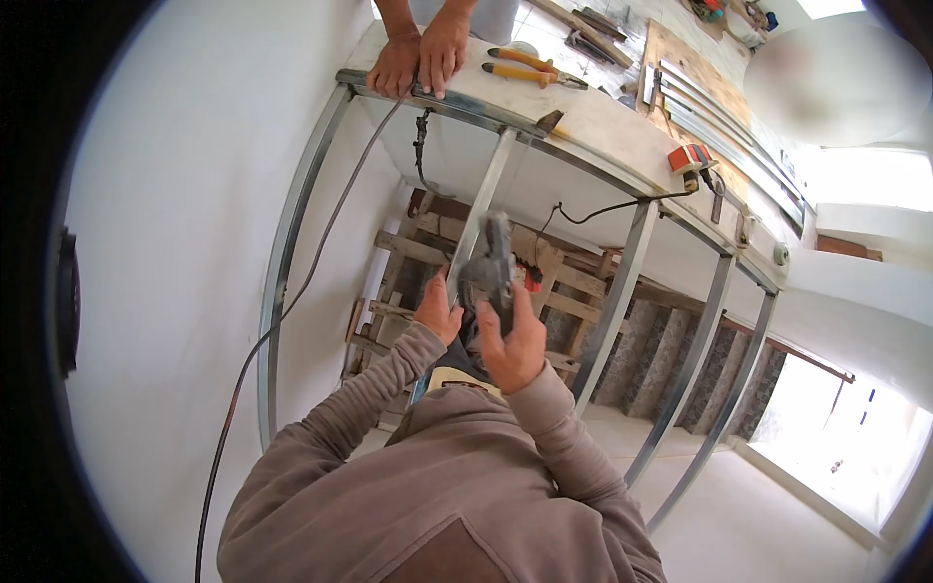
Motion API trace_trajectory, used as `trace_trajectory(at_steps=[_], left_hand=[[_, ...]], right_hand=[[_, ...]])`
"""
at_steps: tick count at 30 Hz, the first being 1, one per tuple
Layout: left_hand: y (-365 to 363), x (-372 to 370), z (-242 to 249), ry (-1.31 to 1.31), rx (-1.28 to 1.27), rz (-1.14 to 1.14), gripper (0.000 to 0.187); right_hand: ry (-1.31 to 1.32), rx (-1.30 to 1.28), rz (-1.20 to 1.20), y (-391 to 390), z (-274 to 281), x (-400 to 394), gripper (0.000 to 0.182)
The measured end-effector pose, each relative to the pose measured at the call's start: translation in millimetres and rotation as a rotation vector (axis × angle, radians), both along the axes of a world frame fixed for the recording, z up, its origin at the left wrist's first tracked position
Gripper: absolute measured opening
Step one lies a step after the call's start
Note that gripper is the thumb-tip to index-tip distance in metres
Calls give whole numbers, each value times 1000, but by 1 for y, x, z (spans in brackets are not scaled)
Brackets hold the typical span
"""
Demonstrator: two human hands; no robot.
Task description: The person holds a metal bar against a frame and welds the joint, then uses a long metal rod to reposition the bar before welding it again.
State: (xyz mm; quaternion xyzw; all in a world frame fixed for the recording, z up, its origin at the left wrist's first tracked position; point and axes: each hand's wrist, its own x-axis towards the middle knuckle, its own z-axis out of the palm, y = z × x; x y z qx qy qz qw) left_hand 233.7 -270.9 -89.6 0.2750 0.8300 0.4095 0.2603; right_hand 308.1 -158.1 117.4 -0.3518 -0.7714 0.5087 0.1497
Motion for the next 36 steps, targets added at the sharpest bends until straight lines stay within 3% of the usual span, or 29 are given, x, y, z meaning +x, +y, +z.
trace_trajectory(at_steps=[3, 10, 19, 22, 31, 36], left_hand=[[4, -5, 19, -168, -46, 12, 66], [2, -2, 11, -20, 3, 4, 64], [-1, 1, 1, 6, -11, -13, 64], [-1, -1, 0, 36, -6, -8, 64], [-1, -1, 1, 20, 26, -5, 64], [1, -2, 11, -1, -16, 4, 62]], right_hand=[[-159, -1, -13, 12, -6, 23, 36], [-103, 144, 32, 24, -8, 36, 39], [-96, 103, 103, 30, -9, 29, 45], [-67, 192, 127, 29, -8, 29, 45], [-69, 168, 107, 28, -14, 32, 42], [-44, 60, 47, 34, -4, 57, 32]])
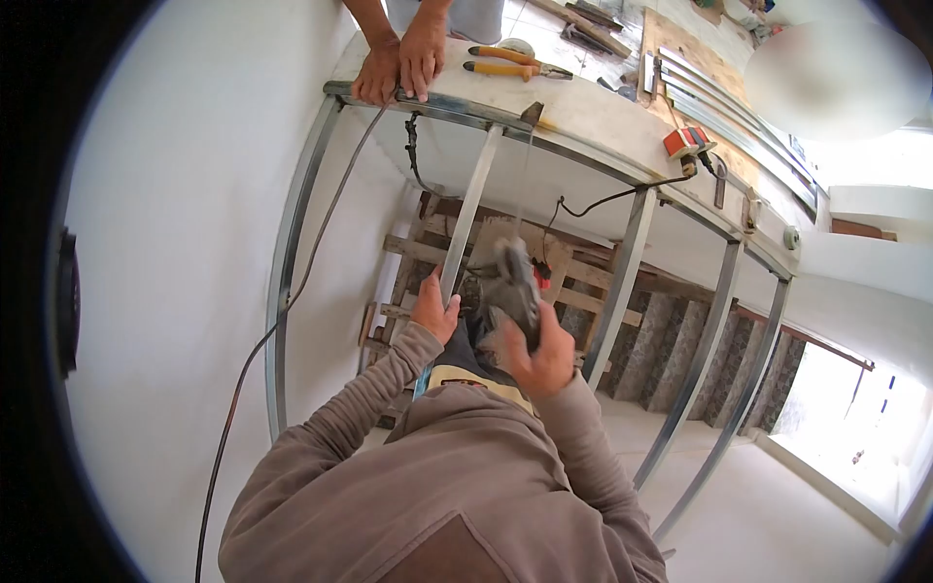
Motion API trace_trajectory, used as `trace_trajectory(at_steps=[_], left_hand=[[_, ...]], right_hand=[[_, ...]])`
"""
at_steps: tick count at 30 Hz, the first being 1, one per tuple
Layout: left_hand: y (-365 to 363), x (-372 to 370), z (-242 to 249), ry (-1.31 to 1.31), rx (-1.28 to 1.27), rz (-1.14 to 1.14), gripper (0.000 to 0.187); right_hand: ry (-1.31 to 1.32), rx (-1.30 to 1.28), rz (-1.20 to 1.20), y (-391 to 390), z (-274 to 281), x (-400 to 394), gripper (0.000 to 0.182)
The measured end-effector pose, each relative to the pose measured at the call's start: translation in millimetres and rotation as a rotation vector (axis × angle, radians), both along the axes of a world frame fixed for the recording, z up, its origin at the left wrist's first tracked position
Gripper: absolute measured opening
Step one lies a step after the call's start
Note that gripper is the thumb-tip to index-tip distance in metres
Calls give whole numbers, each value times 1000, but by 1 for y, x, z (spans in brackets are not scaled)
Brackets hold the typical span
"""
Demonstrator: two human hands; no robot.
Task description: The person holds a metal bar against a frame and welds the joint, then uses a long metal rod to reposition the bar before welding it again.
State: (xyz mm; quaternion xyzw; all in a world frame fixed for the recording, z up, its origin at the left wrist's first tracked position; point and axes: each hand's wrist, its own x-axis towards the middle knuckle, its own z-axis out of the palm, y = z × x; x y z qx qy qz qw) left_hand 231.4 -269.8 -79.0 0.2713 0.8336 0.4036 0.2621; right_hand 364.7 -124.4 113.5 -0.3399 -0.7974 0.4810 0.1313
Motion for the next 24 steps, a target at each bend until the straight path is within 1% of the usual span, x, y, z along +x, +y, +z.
trace_trajectory(at_steps=[1, 3, 5, 6, 8, 9, 10, 11, 12, 15, 18, 19, 21, 23, 24], left_hand=[[1, -2, 14, 184, 59, 18, 58], [11, 1, 54, 532, 173, 49, 51], [24, 21, 70, 198, 326, 8, 36], [30, 34, 71, 30, 393, -7, 28], [58, 65, 52, -378, 280, 159, 23], [67, 78, 35, -577, 219, 245, 24], [69, 91, -12, -506, 139, 316, 26], [71, 108, -83, -435, 62, 381, 29], [75, 120, -140, -367, -16, 452, 32], [79, 119, -240, -387, -435, 559, 39], [73, 137, -364, -333, -561, 766, 41], [75, 138, -393, -351, -526, 774, 41], [78, 142, -445, -394, -456, 780, 41], [80, 130, -507, -589, -476, 670, 37], [83, 129, -532, -688, -488, 605, 35]], right_hand=[[16, -27, -14, -2, 0, 14, 30], [67, -197, -199, -10, 1, 42, 25], [102, -411, -406, -13, -15, 89, 24], [187, -496, -481, -14, -21, 107, 26], [377, -661, -627, -11, -37, 133, 30], [437, -703, -645, -11, -48, 147, 32], [500, -740, -661, -10, -62, 161, 34], [564, -773, -679, -11, -74, 175, 35], [552, -756, -672, -12, -83, 187, 37], [567, -766, -691, -22, -109, 221, 38], [571, -772, -668, -35, -118, 233, 40], [571, -787, -651, -37, -122, 239, 41], [518, -765, -654, -42, -125, 241, 43], [465, -677, -604, -44, -128, 232, 36], [453, -683, -601, -43, -129, 237, 34]])
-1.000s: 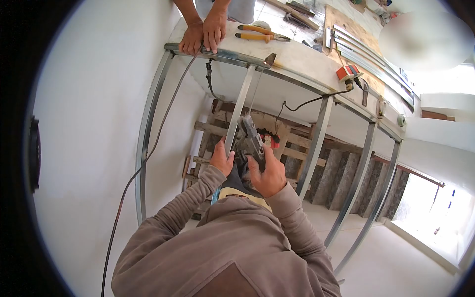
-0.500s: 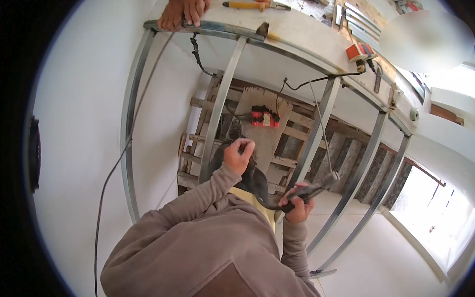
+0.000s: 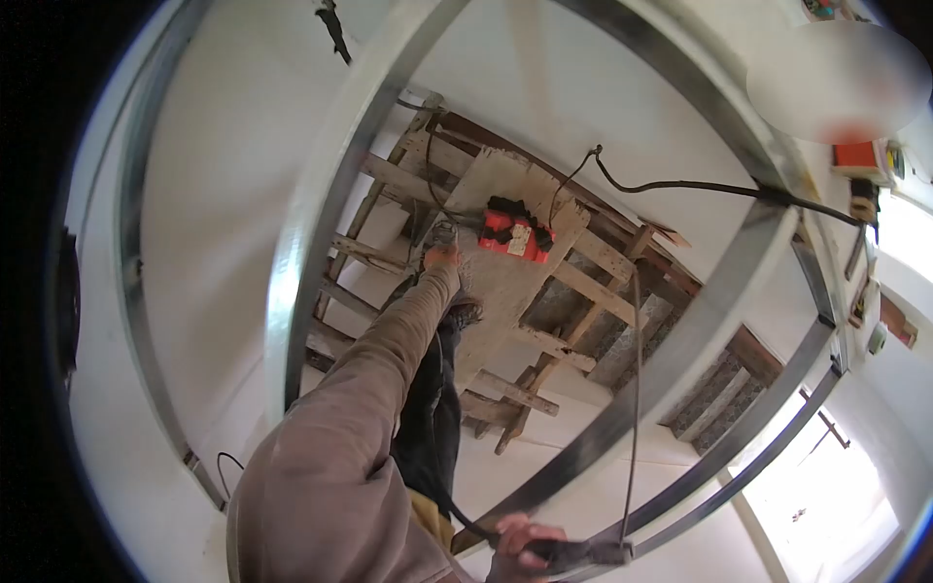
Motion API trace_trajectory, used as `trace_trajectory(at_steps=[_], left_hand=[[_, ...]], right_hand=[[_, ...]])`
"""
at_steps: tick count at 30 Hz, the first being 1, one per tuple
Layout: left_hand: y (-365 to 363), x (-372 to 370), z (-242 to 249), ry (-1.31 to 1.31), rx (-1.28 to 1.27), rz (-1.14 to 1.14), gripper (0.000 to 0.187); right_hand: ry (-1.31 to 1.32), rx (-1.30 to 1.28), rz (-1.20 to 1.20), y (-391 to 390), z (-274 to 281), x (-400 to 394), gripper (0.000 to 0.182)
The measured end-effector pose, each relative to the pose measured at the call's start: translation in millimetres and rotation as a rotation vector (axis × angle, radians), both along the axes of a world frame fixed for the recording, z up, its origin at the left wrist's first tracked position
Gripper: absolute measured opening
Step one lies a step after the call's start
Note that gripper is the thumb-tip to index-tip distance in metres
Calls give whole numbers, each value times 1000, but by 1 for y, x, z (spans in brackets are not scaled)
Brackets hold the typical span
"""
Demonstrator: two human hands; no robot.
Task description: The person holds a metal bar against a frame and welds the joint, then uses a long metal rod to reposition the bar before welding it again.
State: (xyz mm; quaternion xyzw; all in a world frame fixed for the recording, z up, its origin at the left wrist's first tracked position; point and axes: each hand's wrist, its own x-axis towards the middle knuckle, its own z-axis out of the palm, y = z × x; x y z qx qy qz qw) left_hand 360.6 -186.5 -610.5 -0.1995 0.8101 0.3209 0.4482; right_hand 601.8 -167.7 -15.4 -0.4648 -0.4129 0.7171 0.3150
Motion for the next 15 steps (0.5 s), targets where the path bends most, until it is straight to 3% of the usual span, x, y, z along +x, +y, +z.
trace_trajectory(at_steps=[4, 6, 8, 9, 10, 15], left_hand=[[28, -6, -30, 51, -222, -155, 34], [32, 9, -84, 53, -132, -40, 37], [35, 18, -128, 29, 60, 238, 41], [41, 22, -139, -61, 178, 511, 44], [47, 22, -163, -89, 111, 459, 45], [69, -7, -102, -226, -24, 353, 54]], right_hand=[[-100, -20, 6, -6, -12, 27, 32], [-157, -14, 3, -8, -20, 32, 32], [-198, -4, -7, -10, -29, 33, 32], [-214, -4, -9, -8, -34, 32, 32], [-227, 1, -12, -7, -39, 31, 32], [-266, 2, -9, -4, -56, 30, 32]])
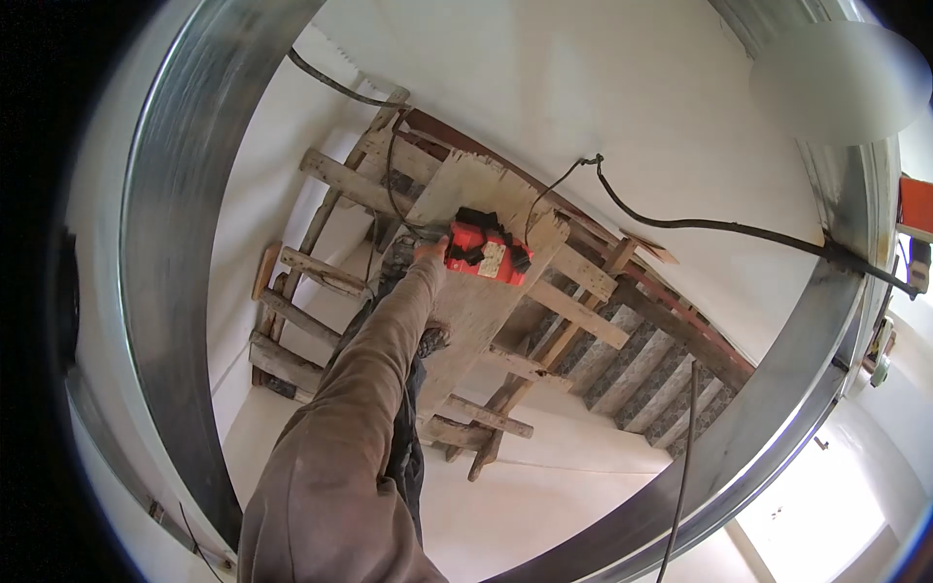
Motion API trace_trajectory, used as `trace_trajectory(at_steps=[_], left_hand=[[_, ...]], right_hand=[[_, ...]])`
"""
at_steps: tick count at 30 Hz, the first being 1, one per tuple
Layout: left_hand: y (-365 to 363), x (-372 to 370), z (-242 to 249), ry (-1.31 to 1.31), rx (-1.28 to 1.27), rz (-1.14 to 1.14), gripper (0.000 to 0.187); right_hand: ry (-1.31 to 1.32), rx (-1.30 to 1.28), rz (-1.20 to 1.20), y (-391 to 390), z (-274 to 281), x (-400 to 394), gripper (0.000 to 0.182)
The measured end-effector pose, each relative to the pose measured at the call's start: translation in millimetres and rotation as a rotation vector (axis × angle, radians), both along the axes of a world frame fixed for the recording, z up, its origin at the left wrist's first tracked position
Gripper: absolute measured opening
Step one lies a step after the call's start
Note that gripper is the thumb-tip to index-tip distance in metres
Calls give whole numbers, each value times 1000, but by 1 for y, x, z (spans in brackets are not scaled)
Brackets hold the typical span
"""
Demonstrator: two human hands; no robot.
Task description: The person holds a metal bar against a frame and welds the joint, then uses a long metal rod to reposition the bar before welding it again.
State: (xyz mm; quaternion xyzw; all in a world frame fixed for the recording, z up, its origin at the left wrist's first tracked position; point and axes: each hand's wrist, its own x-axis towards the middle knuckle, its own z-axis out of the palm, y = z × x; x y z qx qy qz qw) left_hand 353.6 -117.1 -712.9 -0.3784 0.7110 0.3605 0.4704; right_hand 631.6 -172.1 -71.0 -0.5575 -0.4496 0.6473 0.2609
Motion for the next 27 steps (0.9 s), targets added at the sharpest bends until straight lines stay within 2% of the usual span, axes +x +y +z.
trace_trajectory(at_steps=[3, 6, 9, 12, 15, 18, 21, 24, 27], left_hand=[[-3, 0, -15, -14, 55, -25, 60], [-1, -1, -13, -8, -68, -51, 63], [2, 2, -43, -82, -128, -49, 61], [-1, 0, -50, -100, -141, -76, 63], [3, -9, -30, -87, -172, -191, 64], [-11, 23, -115, -36, -123, -256, 64], [-5, 10, -88, -55, -119, -51, 62], [-3, 6, -75, -71, -87, -80, 56], [-2, -3, -32, -17, -5, -109, 51]], right_hand=[[-13, -9, -3, 1, -5, -2, 31], [-21, -2, -2, 3, -13, -5, 31], [-26, 5, 2, 4, -19, -5, 31], [-32, 4, 7, 3, -22, -5, 31], [-41, -1, 13, 2, -24, -5, 31], [-52, -5, 12, 1, -24, -4, 31], [-59, -4, 16, 0, -25, -3, 31], [-64, -4, 21, -3, -24, 0, 31], [-62, 0, 30, -3, -24, 2, 31]])
